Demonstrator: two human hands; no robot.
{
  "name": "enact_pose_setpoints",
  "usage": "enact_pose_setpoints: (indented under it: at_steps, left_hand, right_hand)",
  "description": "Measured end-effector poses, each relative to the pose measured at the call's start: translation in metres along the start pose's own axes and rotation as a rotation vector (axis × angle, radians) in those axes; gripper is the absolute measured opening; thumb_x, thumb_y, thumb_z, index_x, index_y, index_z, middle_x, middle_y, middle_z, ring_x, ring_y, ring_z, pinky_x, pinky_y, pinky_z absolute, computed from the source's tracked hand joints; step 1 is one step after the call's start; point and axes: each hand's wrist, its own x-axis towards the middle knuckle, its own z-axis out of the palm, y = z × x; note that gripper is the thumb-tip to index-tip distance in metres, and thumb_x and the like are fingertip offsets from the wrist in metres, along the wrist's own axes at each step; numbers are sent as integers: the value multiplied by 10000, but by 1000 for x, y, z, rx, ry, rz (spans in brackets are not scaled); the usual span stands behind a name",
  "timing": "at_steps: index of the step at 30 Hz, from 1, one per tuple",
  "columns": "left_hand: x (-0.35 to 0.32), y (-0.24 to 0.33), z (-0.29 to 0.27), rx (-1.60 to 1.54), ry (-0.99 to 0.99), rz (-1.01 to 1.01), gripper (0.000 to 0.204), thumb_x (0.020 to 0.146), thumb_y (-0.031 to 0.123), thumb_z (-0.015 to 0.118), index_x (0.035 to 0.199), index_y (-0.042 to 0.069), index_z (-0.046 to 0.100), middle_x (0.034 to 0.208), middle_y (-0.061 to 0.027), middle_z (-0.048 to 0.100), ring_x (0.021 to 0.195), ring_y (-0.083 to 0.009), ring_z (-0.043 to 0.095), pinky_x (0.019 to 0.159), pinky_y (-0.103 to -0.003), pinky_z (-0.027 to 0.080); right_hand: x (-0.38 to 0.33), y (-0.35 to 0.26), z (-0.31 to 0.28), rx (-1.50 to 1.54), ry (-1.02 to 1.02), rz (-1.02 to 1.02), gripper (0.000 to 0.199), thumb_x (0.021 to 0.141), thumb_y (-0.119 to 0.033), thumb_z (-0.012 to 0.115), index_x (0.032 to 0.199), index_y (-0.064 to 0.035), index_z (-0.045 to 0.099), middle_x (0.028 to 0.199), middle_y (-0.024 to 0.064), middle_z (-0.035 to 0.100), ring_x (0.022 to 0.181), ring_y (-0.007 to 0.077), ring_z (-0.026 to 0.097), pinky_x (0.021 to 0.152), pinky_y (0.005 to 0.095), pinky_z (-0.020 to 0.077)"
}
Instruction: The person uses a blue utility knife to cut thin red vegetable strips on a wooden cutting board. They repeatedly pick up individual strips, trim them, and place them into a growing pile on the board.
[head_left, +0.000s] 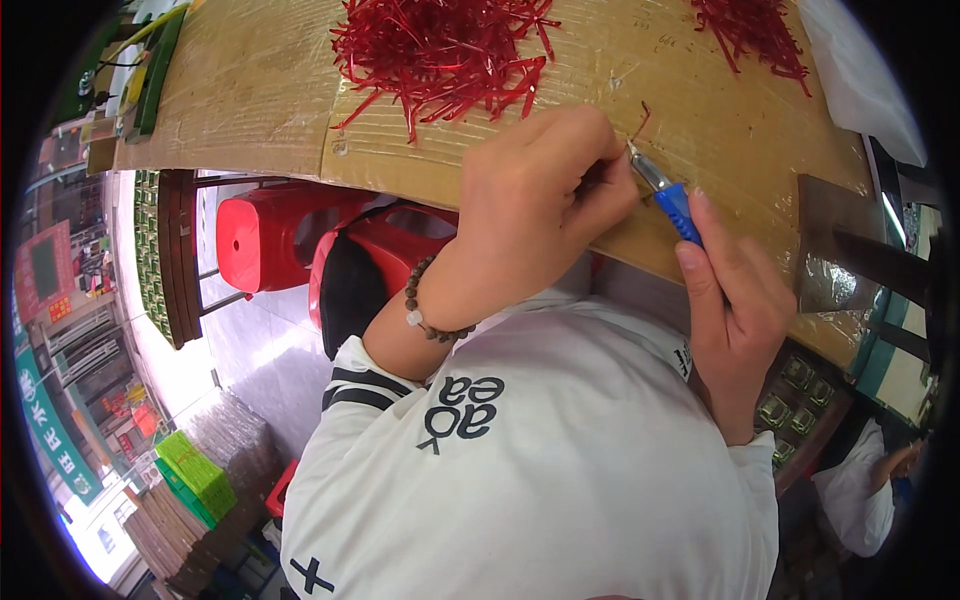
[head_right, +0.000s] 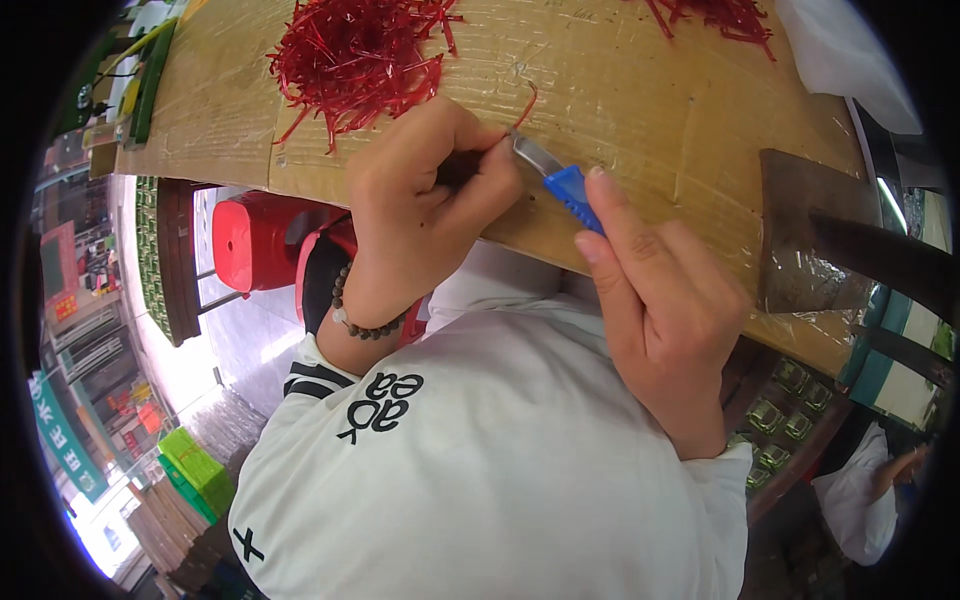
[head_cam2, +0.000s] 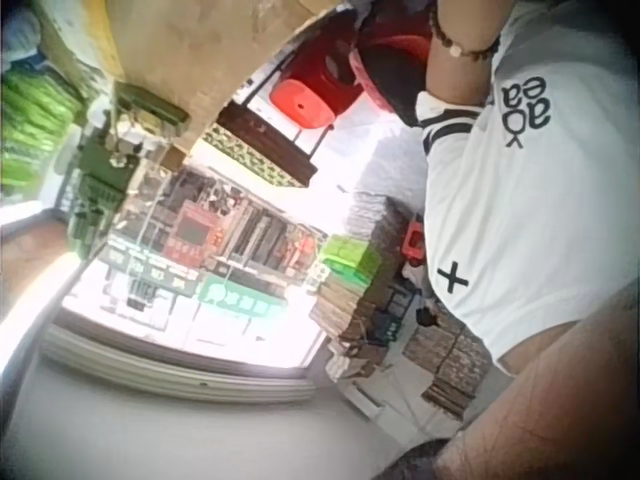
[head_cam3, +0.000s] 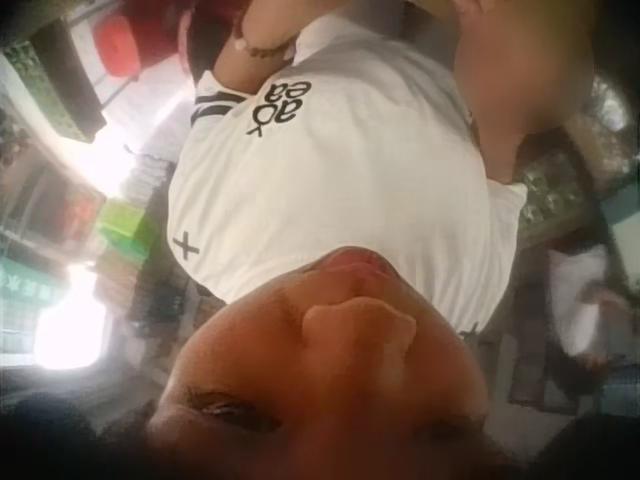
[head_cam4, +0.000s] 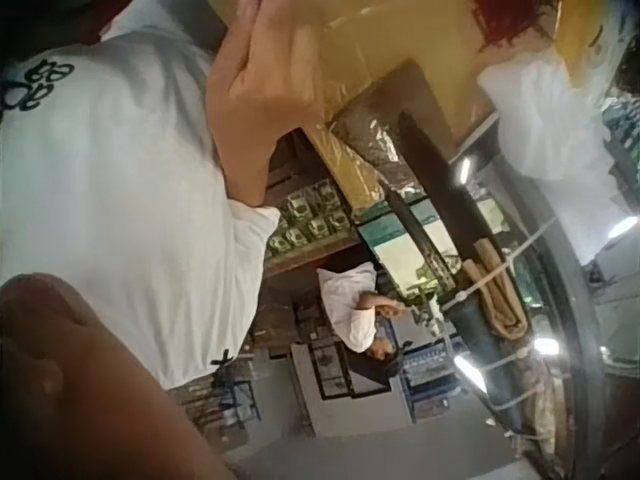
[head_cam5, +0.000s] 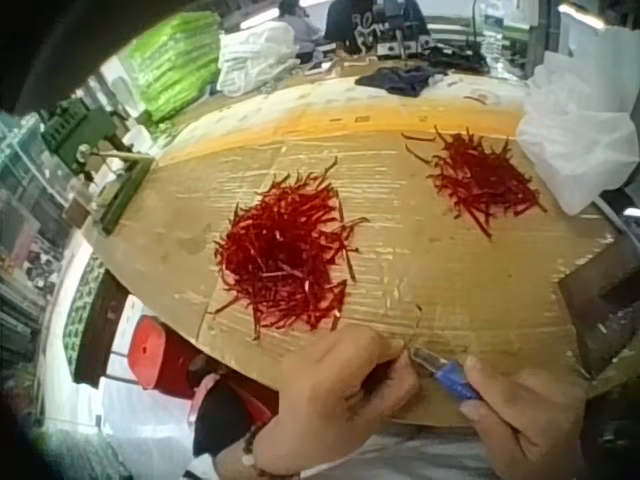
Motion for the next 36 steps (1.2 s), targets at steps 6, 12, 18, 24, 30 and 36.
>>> enact_pose_setpoints:
  at_steps: [6,12,18,24,30,36]
  left_hand:
    - [-4,2,0,-24,44,-64,140,702,10,703,736,38,570,612,-78,516,509,-220,527,465,-312,404]
    - [0,7,2,-214,126,-213,106,731,38,722,774,7,629,623,-69,558,549,-222,576,490,-294,440]
    - [50,8,-1,201,14,81,146,805,53,711,947,34,686,776,-94,670,662,-156,635,576,-260,494]
    - [111,17,13,523,-209,-94,190,833,60,602,1012,19,650,1007,-186,628,912,-336,616,770,-395,495]
    - [102,-10,-65,914,-277,272,204,757,26,552,894,25,702,1041,-127,670,1043,-295,598,890,-370,481]
    - [103,-23,-94,974,-514,155,291,800,54,589,1075,5,671,1127,-173,632,1053,-308,594,908,-378,480]
  right_hand:
    - [1,5,9,-239,106,-26,341,812,-115,734,1151,-89,697,616,53,491,480,182,436,468,325,379]
    - [0,10,12,-62,172,-46,345,811,-143,739,1152,-110,700,615,47,487,482,190,452,466,330,387]
    - [-4,10,5,-16,72,-42,310,861,-75,690,1169,-37,676,653,80,538,554,150,462,534,278,399]
    - [-5,14,8,26,165,-99,336,802,-165,745,1132,-113,708,594,45,478,482,193,447,469,335,379]
    - [-5,12,5,39,110,-107,341,796,-164,747,1131,-112,710,594,44,475,485,189,449,467,330,376]
    - [-6,14,6,45,119,-114,353,789,-154,749,1135,-96,706,594,44,470,484,189,441,466,329,373]
